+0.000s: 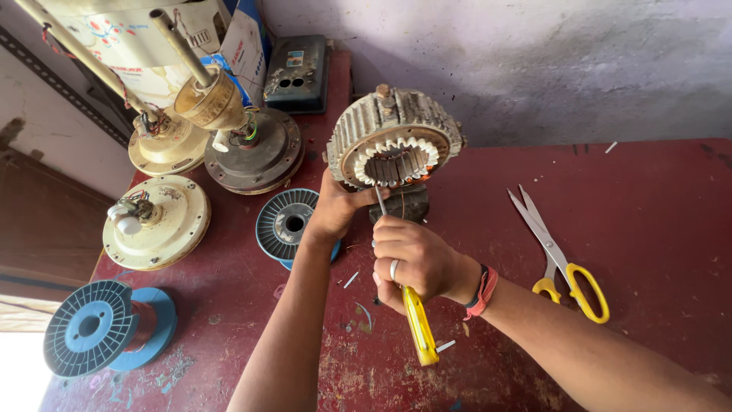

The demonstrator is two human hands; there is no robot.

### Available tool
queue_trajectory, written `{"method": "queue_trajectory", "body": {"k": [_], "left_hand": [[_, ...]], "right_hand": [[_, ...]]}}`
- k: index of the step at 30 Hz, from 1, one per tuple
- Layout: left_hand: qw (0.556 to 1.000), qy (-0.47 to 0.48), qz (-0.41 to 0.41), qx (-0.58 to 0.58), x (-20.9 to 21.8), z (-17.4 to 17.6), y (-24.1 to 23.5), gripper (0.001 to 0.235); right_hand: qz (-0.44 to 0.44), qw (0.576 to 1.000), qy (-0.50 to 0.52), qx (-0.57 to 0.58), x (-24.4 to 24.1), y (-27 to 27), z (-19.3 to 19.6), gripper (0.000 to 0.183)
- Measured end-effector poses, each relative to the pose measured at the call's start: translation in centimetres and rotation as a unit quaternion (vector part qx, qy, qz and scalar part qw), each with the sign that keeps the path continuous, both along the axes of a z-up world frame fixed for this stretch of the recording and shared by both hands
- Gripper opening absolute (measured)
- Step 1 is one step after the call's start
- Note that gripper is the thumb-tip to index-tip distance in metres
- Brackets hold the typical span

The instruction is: The person winds copper wire into the slots of a motor stator held in a bench vise. They use a yellow-handled screwdriver to push the wire into place and adjust the winding. The person also handles a small white plastic tube and a spool of copper wire during the process.

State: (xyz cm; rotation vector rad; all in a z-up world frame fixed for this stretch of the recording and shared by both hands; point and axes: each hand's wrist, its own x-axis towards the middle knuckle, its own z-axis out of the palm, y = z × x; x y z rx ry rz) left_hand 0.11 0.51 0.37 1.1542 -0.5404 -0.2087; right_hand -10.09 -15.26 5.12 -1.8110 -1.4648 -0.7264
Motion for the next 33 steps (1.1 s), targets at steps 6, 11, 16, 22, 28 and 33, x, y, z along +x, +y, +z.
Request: {"method": "queue_trajectory", "body": {"k": [6,11,16,22,28,33], "left_hand": [[1.0,0.015,0.015,-0.008,-0.4,0.4,-0.2,0.061],[0.999,0.023,0.021,-0.007,-0.3,0.1,-0.3,0.061],[0.999,0.022,0.007,-0.025,-0.2,-0.2,-0.2,0.058],[0.999,0.037,0.005,-0.039,-0.3,-0.3,-0.4,0.056],[0.999,0.033,0.003,-0.03,-0.2,-0.6,-0.3,0.051],[0.998,0.049,-0.002,-0.031,0.2,-1.1,-0.3,0.048]], "right_hand": [[-0.009,1.0,-0.014,-0.02,0.2,-0.2,0.5,0.02],[0.006,0.999,-0.003,-0.041,0.4,-0.3,0.6,0.021],[-0.021,0.997,-0.018,-0.075,1.0,0.0,0.8,0.022],[-0.077,0.987,-0.023,-0.138,1.6,0.7,-0.2,0.023],[-0.074,0.971,0.012,-0.226,2.4,0.7,-1.1,0.024],[-0.063,0.982,0.002,-0.179,2.9,0.1,-1.0,0.02]]}}
